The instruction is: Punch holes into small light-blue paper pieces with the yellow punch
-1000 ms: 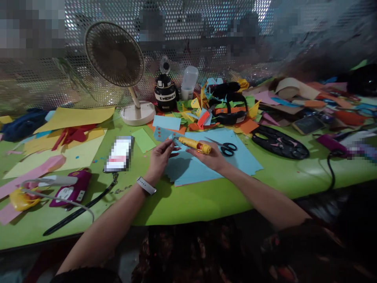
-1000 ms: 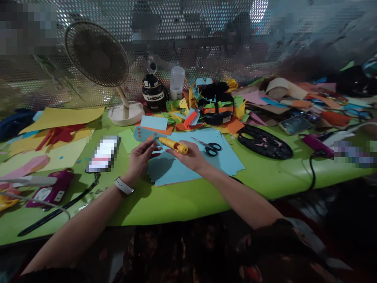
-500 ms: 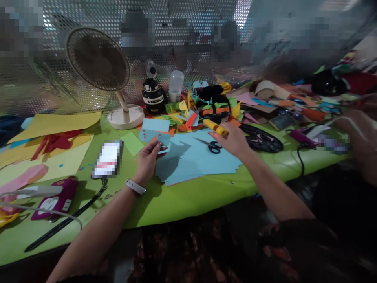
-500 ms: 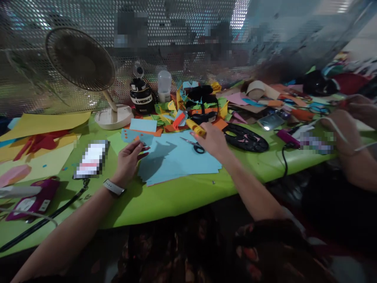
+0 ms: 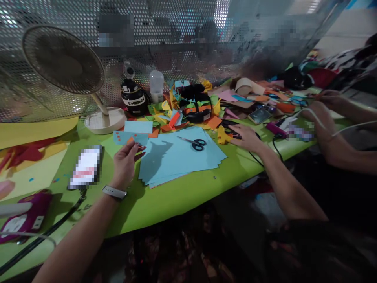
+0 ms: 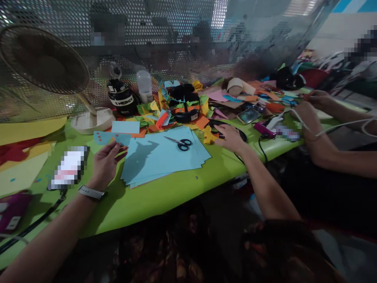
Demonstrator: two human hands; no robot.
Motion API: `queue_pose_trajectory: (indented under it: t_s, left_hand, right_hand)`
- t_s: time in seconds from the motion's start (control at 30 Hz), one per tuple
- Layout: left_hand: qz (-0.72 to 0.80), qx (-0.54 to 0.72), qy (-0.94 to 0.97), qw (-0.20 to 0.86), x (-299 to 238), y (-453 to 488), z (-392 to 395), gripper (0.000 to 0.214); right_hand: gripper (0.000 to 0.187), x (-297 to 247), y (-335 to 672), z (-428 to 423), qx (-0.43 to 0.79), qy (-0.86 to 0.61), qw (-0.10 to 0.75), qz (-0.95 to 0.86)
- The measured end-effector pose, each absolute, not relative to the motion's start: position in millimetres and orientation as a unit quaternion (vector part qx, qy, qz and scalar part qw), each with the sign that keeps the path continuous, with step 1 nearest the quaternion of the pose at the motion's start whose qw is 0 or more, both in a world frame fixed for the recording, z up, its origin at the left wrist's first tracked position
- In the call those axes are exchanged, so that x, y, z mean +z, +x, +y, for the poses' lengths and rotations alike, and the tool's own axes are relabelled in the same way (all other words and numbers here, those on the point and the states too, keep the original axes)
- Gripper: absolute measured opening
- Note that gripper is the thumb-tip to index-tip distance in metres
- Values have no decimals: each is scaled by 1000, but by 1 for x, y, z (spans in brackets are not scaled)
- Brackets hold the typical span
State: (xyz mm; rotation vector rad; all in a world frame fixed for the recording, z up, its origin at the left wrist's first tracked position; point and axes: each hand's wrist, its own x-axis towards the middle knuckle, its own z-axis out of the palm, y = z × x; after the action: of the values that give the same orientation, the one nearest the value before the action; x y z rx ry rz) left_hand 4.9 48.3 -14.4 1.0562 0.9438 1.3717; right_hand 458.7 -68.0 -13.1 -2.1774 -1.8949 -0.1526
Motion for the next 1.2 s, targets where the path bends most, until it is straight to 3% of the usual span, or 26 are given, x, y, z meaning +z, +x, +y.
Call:
queue_pose_trajectory:
  t_s: [0.23, 0.43, 0.77, 0.9, 1.07, 1.2]
  left_hand:
    - [400, 592, 437, 547, -12, 2, 49, 32]
    - [400, 603, 434, 537, -7, -1, 51, 31]
    - [375, 609, 439, 543, -4, -2, 49, 23]
    - [351, 642, 420, 536, 2, -10, 57, 18]
    - [329, 677, 403, 521, 6, -25, 69, 13]
    - [325, 682, 404, 516, 8, -30, 70, 13]
  right_hand:
    - [67, -23, 409, -60, -167, -752, 105, -628]
    - [55, -40, 411, -51, -212, -726, 153, -637]
    - [38, -48, 439, -50, -144, -676, 384, -612]
    - [41, -40, 441, -50, -128, -660, 446, -590]
    - [52, -30, 382, -39, -180, -633, 409, -632]
    - [59, -29, 279, -25, -74, -575, 304, -756]
